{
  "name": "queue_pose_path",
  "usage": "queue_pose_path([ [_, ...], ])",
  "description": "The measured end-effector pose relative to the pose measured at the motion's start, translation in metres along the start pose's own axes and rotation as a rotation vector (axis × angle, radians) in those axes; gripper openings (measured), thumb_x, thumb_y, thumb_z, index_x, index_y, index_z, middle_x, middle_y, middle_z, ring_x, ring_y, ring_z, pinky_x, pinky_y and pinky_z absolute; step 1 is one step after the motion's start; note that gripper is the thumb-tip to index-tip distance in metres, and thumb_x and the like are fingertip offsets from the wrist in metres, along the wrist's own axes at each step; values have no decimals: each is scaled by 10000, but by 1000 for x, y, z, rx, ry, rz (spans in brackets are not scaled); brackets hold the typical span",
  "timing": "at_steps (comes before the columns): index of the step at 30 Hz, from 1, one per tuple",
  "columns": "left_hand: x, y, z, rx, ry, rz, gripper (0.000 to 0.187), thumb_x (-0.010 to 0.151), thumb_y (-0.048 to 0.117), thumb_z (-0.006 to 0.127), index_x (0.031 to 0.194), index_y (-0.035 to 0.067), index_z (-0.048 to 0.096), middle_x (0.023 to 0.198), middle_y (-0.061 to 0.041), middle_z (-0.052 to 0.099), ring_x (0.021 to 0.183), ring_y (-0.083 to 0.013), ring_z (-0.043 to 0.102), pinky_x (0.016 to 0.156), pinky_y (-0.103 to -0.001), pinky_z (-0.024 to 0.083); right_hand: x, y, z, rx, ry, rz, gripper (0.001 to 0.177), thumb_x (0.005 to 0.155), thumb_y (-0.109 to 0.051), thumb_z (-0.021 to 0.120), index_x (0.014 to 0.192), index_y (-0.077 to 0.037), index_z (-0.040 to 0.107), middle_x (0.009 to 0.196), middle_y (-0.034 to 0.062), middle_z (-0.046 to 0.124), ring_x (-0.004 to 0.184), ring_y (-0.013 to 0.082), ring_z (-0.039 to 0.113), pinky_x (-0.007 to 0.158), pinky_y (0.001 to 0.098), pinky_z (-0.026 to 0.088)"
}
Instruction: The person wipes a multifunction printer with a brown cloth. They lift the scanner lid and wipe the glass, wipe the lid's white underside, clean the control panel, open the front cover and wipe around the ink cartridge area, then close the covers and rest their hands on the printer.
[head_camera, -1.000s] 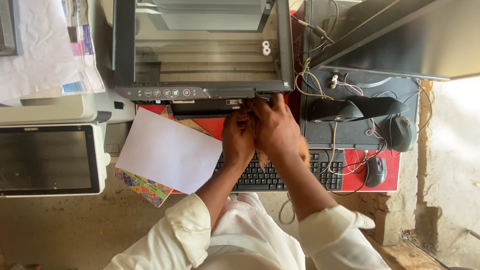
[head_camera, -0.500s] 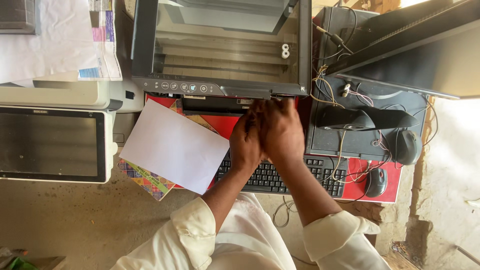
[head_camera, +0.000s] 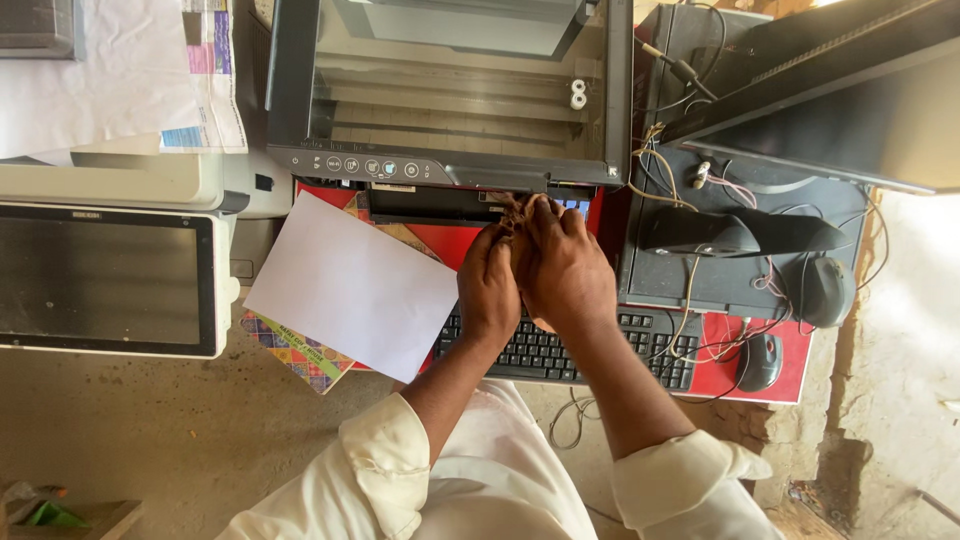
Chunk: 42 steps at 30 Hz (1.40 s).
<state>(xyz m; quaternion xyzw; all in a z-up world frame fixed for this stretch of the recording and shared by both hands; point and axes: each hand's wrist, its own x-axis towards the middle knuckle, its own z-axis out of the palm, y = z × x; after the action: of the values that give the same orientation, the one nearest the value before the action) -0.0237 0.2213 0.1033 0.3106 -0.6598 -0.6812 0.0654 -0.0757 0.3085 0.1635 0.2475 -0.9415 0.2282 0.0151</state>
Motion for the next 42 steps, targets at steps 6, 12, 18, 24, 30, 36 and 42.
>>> queue_pose_path([
  [6, -5, 24, -3, 218, 19, 224, 316, 1031, 164, 520, 1284, 23, 647, 1174, -171, 692, 1077, -298, 689, 953, -399, 537, -19, 13, -39, 174, -48, 400, 142, 883, -140, 665, 974, -111, 771, 1029, 128, 688, 889, 327, 690, 809, 430, 573],
  [12, 16, 49, 5, 769, -227, 519, 329, 997, 108, 600, 1321, 75, 641, 1133, -180, 706, 997, -357, 693, 884, -461, 561, -37, 27, -37, 294, 193, 381, 220, 845, -38, 671, 1052, -50, 745, 988, 159, 653, 906, 331, 678, 832, 403, 559],
  [18, 36, 49, 22, 1029, -320, 493, 429, 903, 38, 554, 1312, 116, 654, 1154, -162, 712, 968, -338, 717, 826, -440, 595, -32, 35, -15, 363, 309, 349, 298, 855, -12, 650, 1134, -50, 747, 1028, 156, 651, 933, 328, 675, 863, 405, 560],
  [24, 36, 42, 21, 1008, -310, 518, 382, 945, 75, 544, 1310, 107, 651, 1189, -164, 707, 1027, -344, 718, 866, -439, 597, -31, 29, -8, 279, 263, 323, 242, 877, -41, 705, 1117, -37, 738, 1039, 180, 633, 936, 361, 660, 842, 435, 556],
  [30, 42, 46, 18, 1103, -382, 489, 377, 971, 78, 527, 1334, 103, 628, 1243, -170, 679, 1018, -327, 725, 830, -429, 617, -25, 19, -2, 284, 258, 335, 242, 870, -28, 686, 1107, -12, 733, 1046, 192, 624, 930, 365, 650, 843, 446, 563],
  [36, 40, 53, 27, 1144, -391, 403, 363, 1005, 90, 518, 1354, 122, 612, 1229, -130, 676, 955, -296, 742, 785, -411, 633, -22, 28, -5, 288, 270, 273, 210, 882, -14, 663, 1084, -21, 719, 1071, 175, 610, 956, 353, 649, 849, 439, 571],
  [42, 28, 59, 26, 1147, -325, 405, 358, 945, 94, 573, 1297, 127, 630, 1243, -110, 642, 953, -319, 732, 780, -426, 625, -22, 33, -6, 266, 245, 341, 259, 905, -57, 632, 1156, -69, 694, 1111, 151, 594, 984, 332, 660, 859, 428, 579],
])
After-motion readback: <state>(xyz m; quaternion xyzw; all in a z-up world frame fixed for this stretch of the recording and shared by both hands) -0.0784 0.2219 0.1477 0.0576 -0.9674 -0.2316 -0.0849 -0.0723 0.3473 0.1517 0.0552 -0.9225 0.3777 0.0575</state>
